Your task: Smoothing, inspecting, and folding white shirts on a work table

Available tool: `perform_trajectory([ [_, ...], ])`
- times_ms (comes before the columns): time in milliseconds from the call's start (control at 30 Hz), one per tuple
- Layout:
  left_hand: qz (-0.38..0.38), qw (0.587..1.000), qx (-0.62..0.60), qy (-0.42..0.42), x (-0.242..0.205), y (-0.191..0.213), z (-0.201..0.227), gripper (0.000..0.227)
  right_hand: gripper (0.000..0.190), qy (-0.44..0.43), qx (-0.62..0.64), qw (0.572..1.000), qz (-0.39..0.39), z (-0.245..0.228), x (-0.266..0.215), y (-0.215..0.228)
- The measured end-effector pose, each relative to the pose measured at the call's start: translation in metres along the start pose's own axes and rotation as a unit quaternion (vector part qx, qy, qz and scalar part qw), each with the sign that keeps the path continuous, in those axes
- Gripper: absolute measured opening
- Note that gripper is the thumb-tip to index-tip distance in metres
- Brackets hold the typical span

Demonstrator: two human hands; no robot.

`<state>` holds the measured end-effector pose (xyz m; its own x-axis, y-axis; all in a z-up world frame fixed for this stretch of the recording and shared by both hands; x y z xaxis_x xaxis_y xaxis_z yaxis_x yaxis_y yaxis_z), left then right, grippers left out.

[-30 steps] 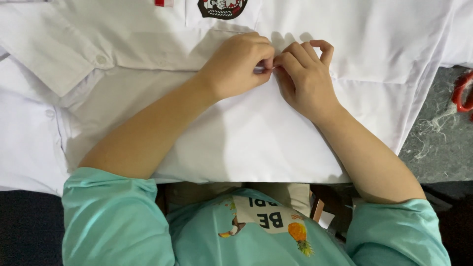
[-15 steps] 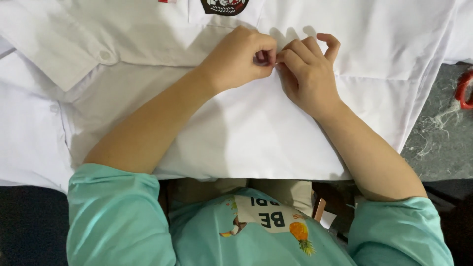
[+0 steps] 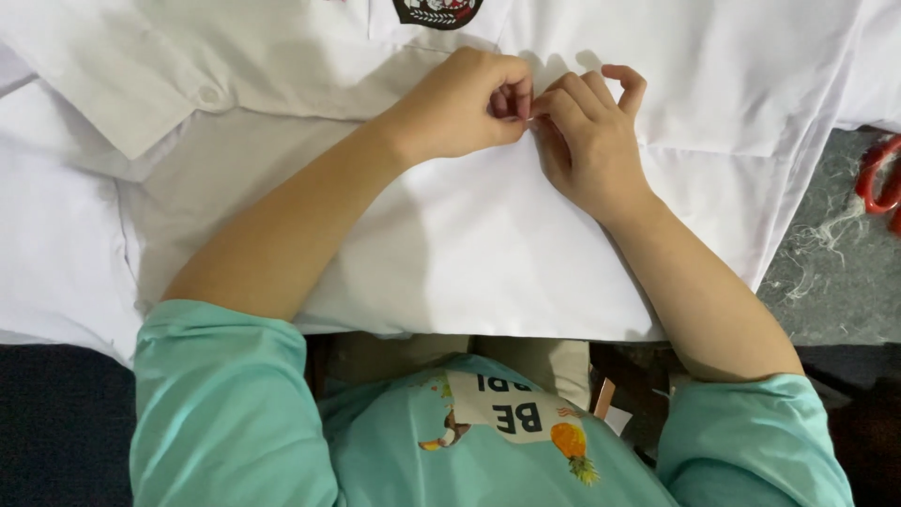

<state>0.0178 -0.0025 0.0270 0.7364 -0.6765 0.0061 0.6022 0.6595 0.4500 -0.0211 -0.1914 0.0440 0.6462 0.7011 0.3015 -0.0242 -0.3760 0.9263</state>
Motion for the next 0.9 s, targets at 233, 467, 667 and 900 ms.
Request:
perform_trajectory([
  [233,-0.015,1.0,0.015,0.014,-0.001,0.004,-0.003,0.012,0.021,0.004,0.012,1.0,-0.016,0.0,0.0,-0.001],
  [467,-0.019,1.0,0.023,-0.006,0.002,0.003,-0.005,0.013,0.017,-0.017,0.035,0.999,-0.028,0.003,-0.002,-0.001],
  [667,-0.01,0.996,0.084,-0.041,0.0,-0.003,-0.007,0.024,0.016,-0.032,0.078,0.994,-0.067,0.01,-0.009,0.012],
  [900,0.106,0.949,0.289,-0.068,-0.003,-0.005,-0.007,0.043,0.008,-0.186,0.141,0.945,-0.23,0.039,-0.023,0.067],
])
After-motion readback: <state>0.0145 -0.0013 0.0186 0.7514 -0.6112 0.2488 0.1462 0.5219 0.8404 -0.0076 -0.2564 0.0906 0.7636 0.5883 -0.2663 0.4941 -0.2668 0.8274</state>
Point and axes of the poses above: each hand's wrist, its own x-axis towards the middle knuckle, its own y-axis out of the back of the hand, z = x × y, the point moved 2 cm from there along x, towards the middle knuckle, and after that the axes turned 9 degrees about -z, right-handed, at the moved point
